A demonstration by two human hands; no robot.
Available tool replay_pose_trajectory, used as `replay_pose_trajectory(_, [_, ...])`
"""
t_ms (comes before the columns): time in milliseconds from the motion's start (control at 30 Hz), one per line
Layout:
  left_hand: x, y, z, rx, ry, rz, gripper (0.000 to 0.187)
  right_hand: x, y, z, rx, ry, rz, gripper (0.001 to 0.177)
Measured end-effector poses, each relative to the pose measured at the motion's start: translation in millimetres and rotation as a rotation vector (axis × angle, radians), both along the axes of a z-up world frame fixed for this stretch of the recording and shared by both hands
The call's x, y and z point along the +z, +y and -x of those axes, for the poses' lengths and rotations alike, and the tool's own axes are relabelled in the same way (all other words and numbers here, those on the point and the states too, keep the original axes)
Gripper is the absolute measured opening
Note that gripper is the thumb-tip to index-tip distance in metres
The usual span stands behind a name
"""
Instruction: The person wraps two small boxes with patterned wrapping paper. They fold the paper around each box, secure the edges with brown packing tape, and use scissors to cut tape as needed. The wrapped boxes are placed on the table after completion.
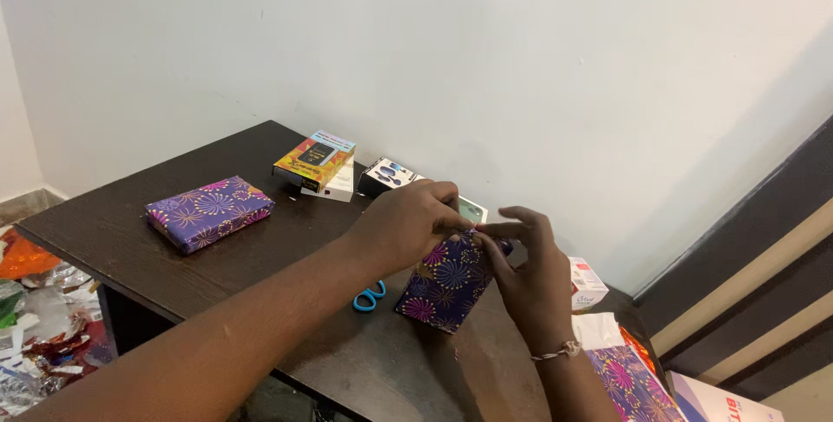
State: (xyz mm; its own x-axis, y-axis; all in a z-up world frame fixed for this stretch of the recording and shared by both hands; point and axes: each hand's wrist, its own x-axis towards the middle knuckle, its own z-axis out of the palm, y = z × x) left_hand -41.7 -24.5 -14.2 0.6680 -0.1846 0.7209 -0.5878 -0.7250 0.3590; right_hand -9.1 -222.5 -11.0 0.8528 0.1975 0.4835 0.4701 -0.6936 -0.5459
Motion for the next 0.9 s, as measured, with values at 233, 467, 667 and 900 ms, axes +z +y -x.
replay_pose_trajectory(233, [0.5,0.6,-0.1,0.014,0.003,-0.026,0.018,-8.2,-6.0,-5.6,0.401,-0.161,-0.267,0.067])
replay_pose_trajectory(467, [-3.5,2.6,-1.5,-0.026,-0.022,0.008,0.021,-13.8,-1.4,-6.3,0.275,-0.114,-0.244,0.063])
replay_pose_trajectory(667, [-5.2,3.4,-2.5,-0.026,0.014,0.026,0.02,-27.0,-5.7,-9.4,0.282,-0.22,-0.2,0.088])
replay_pose_trajectory(900, [-6.9,6.4,-2.2,-0.06,0.107,0.128,0.038,-56.2,-12.6,-14.3,0.346,0.049,-0.406,0.113])
